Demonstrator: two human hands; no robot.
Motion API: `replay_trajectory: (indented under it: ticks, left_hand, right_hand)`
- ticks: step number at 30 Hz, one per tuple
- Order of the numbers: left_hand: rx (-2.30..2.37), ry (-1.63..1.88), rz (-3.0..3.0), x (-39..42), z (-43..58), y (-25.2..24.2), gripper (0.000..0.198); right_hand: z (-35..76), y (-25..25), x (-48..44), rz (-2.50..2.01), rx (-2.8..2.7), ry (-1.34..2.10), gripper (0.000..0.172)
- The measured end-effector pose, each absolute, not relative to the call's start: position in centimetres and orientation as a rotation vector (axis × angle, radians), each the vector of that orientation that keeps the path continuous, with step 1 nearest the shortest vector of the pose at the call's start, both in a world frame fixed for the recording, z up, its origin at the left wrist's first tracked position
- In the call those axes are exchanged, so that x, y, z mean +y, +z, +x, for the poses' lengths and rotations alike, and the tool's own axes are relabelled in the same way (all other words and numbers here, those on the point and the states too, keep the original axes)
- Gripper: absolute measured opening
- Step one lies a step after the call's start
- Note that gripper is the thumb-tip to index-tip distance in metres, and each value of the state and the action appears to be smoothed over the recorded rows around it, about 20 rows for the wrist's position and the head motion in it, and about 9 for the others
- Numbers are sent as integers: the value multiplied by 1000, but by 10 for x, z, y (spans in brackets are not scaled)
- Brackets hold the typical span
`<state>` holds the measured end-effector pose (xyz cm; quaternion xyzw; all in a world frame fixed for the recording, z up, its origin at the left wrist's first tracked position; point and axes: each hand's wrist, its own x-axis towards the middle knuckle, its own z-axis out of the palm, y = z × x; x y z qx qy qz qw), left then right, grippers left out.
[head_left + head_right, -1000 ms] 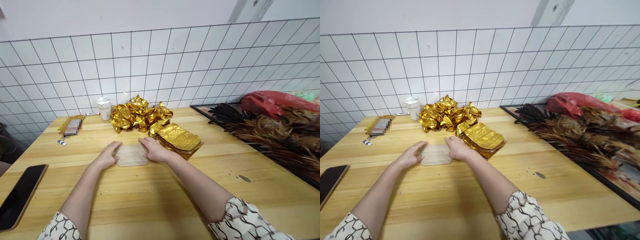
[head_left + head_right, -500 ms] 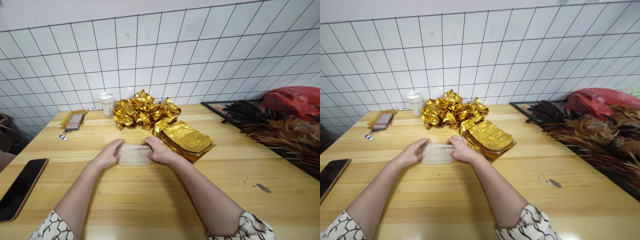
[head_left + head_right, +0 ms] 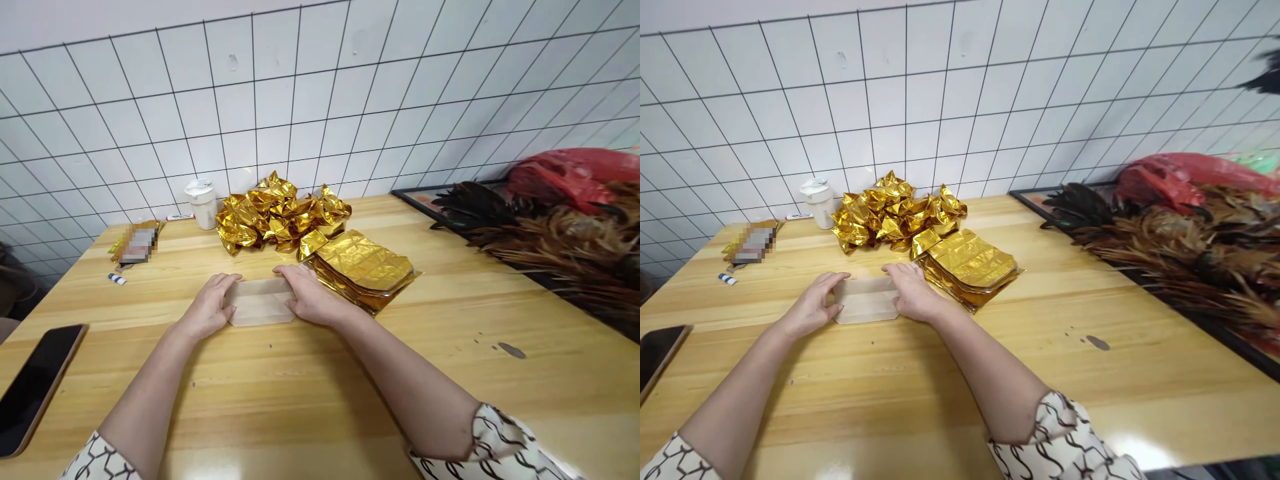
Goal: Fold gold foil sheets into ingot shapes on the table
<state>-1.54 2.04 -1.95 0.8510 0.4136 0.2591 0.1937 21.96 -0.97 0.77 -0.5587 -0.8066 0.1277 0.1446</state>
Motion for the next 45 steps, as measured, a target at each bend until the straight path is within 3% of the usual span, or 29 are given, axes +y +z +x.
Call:
replay_trajectory:
  ticks: [8,25,32,38,45]
  left_hand:
    - [1081,675,2539,15,-14,-13,38]
    - [1014,428,2765,-2,-4,-9,30]
    - [1011,133,2755,-16,12,-13,60]
    - [1048,-119,2649,-25,18,-9,87]
    - [1051,-208,2628,-27,20,-4,94]
  right_hand:
    - [210,19,-20,-1604,-2560,136,31]
    - [193,39,-41,-1653,-2904,11,40]
    - [188,32,-43,-1683,-2903,-52,43]
    - [185,26,-45,-1694,-2896,-49,58]
    - [183,19,-49,-1715,-2850,-98,53]
